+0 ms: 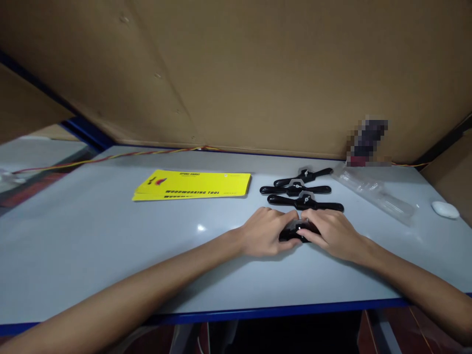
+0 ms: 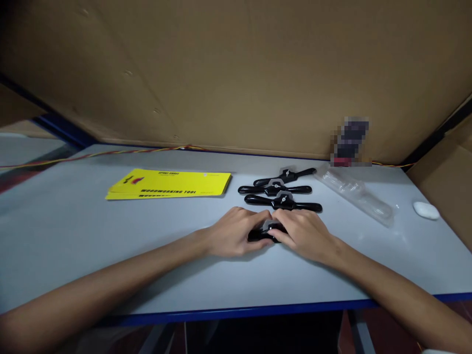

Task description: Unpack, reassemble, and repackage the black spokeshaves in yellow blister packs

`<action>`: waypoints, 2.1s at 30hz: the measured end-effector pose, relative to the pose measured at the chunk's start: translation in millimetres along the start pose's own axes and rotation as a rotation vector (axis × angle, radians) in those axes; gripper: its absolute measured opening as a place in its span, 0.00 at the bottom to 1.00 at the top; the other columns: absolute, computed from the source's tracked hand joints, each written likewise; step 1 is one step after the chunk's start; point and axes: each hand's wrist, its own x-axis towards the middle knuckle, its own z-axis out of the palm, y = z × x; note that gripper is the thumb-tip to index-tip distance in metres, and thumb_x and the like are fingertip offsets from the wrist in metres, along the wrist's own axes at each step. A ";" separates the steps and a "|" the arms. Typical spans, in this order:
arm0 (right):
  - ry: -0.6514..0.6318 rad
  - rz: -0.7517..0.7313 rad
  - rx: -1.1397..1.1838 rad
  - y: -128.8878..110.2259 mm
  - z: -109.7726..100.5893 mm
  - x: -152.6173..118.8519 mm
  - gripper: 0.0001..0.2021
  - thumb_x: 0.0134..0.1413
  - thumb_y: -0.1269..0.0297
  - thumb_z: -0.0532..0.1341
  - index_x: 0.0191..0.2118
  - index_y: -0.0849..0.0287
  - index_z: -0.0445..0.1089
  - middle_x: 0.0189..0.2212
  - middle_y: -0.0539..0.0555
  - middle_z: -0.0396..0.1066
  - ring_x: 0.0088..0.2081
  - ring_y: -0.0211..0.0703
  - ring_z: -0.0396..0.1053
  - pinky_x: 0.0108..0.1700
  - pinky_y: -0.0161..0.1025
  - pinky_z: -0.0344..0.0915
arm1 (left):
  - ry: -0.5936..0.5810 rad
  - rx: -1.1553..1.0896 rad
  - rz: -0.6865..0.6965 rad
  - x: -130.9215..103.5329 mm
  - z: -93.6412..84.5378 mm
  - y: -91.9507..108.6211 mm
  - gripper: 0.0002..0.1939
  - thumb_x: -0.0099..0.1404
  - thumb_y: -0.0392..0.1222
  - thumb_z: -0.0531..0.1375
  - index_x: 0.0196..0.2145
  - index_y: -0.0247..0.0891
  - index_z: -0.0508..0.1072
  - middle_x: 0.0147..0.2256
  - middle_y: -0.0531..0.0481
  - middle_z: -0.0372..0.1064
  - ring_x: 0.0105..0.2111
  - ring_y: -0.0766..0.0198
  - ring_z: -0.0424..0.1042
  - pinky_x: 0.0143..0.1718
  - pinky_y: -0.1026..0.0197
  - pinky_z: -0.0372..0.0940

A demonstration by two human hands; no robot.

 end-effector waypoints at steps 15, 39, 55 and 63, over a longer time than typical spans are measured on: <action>-0.109 0.042 0.141 3.5 -4.8 1.8 0.06 0.73 0.60 0.53 0.42 0.54 0.62 0.35 0.52 0.75 0.35 0.44 0.72 0.36 0.40 0.63 | 0.044 0.055 0.129 -0.8 1.9 -5.9 0.14 0.72 0.50 0.50 0.45 0.38 0.67 0.32 0.48 0.72 0.30 0.57 0.70 0.31 0.56 0.63; -0.159 0.148 0.113 -3.6 -10.4 6.8 0.11 0.62 0.61 0.61 0.48 0.55 0.62 0.30 0.49 0.74 0.29 0.44 0.71 0.31 0.39 0.61 | 0.041 0.120 0.213 0.7 0.5 -8.1 0.14 0.74 0.44 0.46 0.49 0.36 0.65 0.34 0.44 0.73 0.31 0.54 0.72 0.33 0.52 0.66; -0.176 0.171 0.126 -5.8 -12.6 8.1 0.14 0.59 0.60 0.60 0.49 0.55 0.62 0.30 0.49 0.72 0.29 0.43 0.67 0.32 0.39 0.58 | 0.053 0.109 0.225 -0.5 0.6 -8.0 0.14 0.74 0.43 0.45 0.51 0.36 0.64 0.33 0.45 0.72 0.31 0.54 0.70 0.33 0.52 0.66; -0.171 0.087 0.166 3.2 -6.9 6.2 0.08 0.72 0.57 0.54 0.47 0.55 0.63 0.41 0.56 0.78 0.39 0.48 0.76 0.38 0.41 0.64 | 0.034 0.137 0.206 -0.2 0.3 -6.4 0.16 0.74 0.43 0.44 0.51 0.35 0.65 0.33 0.44 0.73 0.31 0.54 0.71 0.33 0.52 0.65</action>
